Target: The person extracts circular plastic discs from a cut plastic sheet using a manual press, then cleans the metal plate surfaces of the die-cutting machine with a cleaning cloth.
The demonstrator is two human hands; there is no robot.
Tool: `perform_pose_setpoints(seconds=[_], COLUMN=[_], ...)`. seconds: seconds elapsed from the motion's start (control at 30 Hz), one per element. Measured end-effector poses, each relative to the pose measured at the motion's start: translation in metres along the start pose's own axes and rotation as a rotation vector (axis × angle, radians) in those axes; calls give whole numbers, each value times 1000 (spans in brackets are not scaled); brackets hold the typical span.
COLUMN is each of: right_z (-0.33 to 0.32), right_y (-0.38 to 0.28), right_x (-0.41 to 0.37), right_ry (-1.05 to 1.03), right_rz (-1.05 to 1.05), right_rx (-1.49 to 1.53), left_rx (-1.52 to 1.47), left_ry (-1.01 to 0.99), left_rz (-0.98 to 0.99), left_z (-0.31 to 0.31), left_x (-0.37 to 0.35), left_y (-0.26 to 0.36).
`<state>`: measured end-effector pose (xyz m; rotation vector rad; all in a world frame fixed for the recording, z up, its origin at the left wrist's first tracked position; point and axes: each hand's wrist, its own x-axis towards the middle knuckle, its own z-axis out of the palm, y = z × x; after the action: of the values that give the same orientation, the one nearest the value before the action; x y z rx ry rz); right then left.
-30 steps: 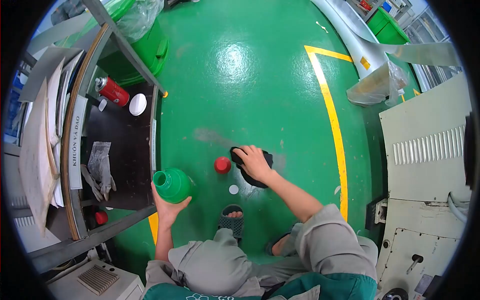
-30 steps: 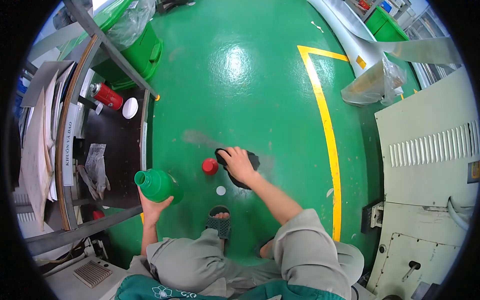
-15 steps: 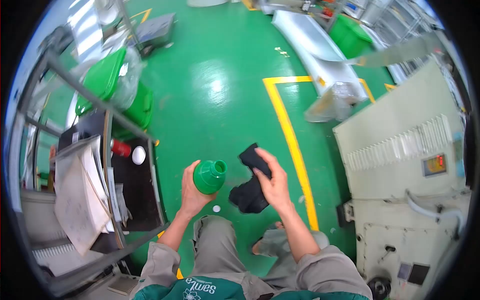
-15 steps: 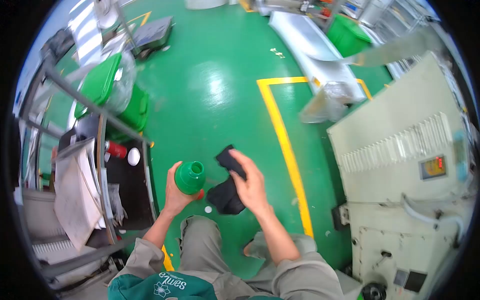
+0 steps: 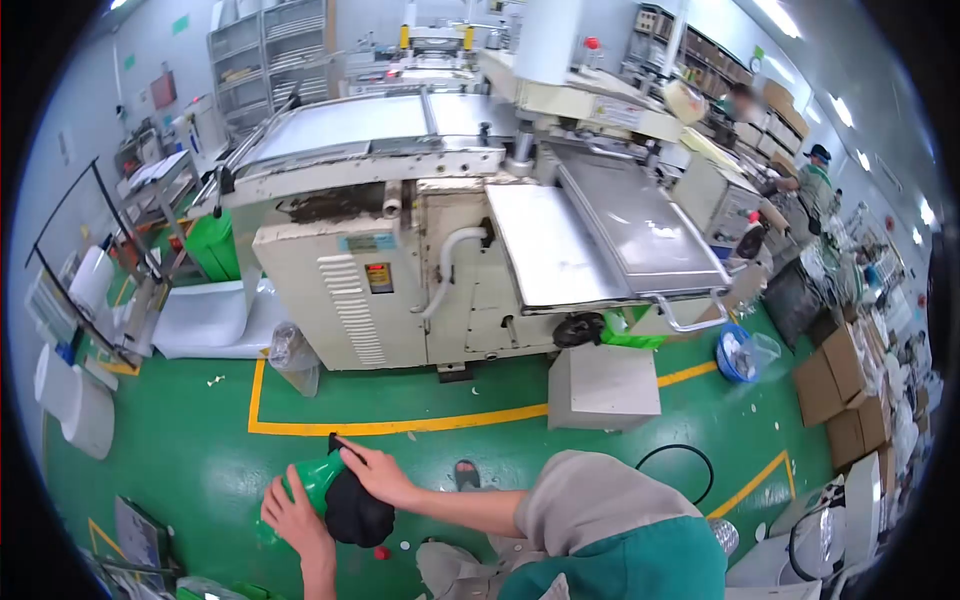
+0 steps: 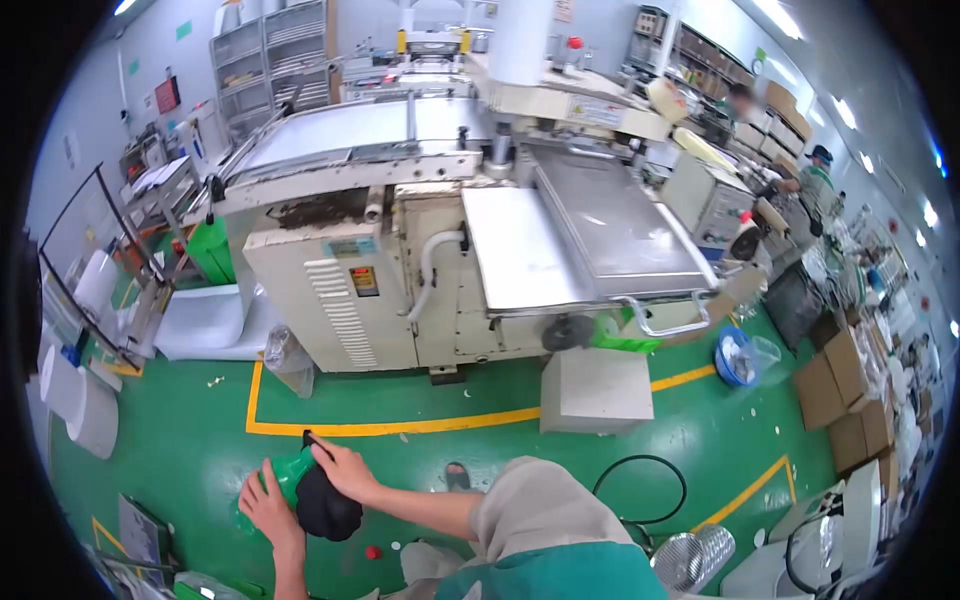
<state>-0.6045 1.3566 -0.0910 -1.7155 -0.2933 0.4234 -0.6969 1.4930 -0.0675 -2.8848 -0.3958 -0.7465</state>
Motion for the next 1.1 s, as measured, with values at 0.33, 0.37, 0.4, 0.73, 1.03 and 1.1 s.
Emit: perform_pose_setpoints(seconds=[0.33, 0.37, 0.4, 0.73, 1.03, 1.1], right_z=[-159, -174, -190, -286, -332, -366], right_y=[-59, -55, -51, -91, -184, -196], right_x=[-64, -64, -65, -91, -60, -53], right_ry=[125, 98, 68, -1, 27, 51], right_rz=[18, 1, -16, -212, -566, -585], right_rx=[-214, -238, -262, -222, 17, 36], left_rx=[-22, -10, -3, -129, -685, -840], left_ry=[36, 35, 19, -15, 219, 249], left_rz=[156, 139, 121, -176, -258, -213], left_z=[-83, -90, -95, -134, -165, -161], left_x=[25, 25, 24, 15, 86, 112], left_y=[144, 161, 178, 286, 314, 316])
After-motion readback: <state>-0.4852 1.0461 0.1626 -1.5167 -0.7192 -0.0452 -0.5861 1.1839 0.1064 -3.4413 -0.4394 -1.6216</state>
